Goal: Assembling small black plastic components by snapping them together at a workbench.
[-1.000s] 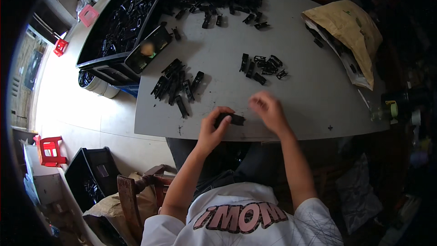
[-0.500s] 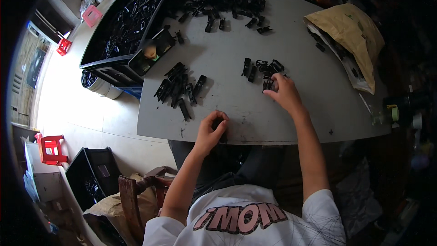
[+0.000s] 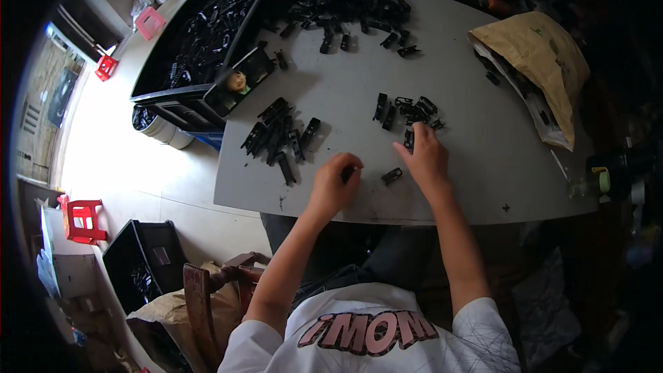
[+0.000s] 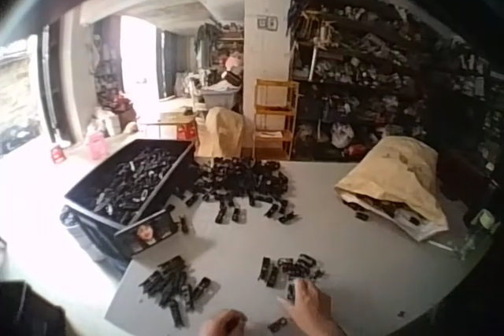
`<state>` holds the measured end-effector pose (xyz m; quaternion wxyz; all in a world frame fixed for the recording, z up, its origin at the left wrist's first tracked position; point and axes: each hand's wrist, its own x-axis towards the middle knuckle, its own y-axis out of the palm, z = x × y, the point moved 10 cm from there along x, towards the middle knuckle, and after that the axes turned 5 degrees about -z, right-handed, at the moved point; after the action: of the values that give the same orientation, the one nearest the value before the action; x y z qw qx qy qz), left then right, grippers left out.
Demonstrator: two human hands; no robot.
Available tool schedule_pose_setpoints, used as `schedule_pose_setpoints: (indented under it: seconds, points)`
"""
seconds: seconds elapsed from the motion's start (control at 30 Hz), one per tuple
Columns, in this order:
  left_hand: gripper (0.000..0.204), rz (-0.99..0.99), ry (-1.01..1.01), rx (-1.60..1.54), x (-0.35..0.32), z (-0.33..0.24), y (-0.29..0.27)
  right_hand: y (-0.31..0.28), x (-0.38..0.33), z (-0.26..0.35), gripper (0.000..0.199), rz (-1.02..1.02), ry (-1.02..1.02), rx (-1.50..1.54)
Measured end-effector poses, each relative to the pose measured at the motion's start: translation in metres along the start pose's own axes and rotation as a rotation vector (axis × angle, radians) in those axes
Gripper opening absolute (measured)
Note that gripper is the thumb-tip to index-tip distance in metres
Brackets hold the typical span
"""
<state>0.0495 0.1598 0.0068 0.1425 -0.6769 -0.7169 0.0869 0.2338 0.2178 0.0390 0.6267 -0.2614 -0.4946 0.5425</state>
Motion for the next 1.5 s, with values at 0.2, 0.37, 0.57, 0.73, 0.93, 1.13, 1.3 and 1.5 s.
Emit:
schedule_pose_setpoints:
  seconds: [0.2,0.37,0.57,0.73,0.93,1.13,1.3,1.5]
  points:
    - [0.023,-0.113,0.219,0.381,0.044,-0.040,0.025,0.011,-0.014,-0.012,0.018,-0.020,-0.052,0.253]
    - [0.031,-0.061,0.166,0.712,0.082,-0.051,0.066,0.015,-0.037,-0.021,0.014,0.061,0.095,0.260]
    - [0.019,-0.069,0.250,0.870,0.077,-0.022,0.051,0.012,-0.039,0.001,0.019,0.233,0.048,0.129]
    - [0.012,-0.051,0.304,0.759,0.048,-0.023,0.022,-0.020,-0.017,-0.065,0.010,-0.104,0.123,0.114]
    - [0.014,-0.220,0.294,0.416,0.016,-0.039,-0.024,-0.028,0.019,-0.060,0.016,-0.227,-0.008,0.191]
    - [0.027,-0.088,0.033,0.012,-0.029,-0.001,-0.040,-0.018,0.055,-0.020,0.019,-0.193,-0.109,0.000]
    - [0.023,0.037,-0.184,-0.124,-0.060,0.015,-0.038,0.002,0.081,-0.059,0.026,0.007,0.075,-0.048]
    - [0.013,0.029,-0.079,-0.084,-0.058,0.013,-0.038,0.020,0.062,-0.075,0.030,0.317,0.187,-0.176]
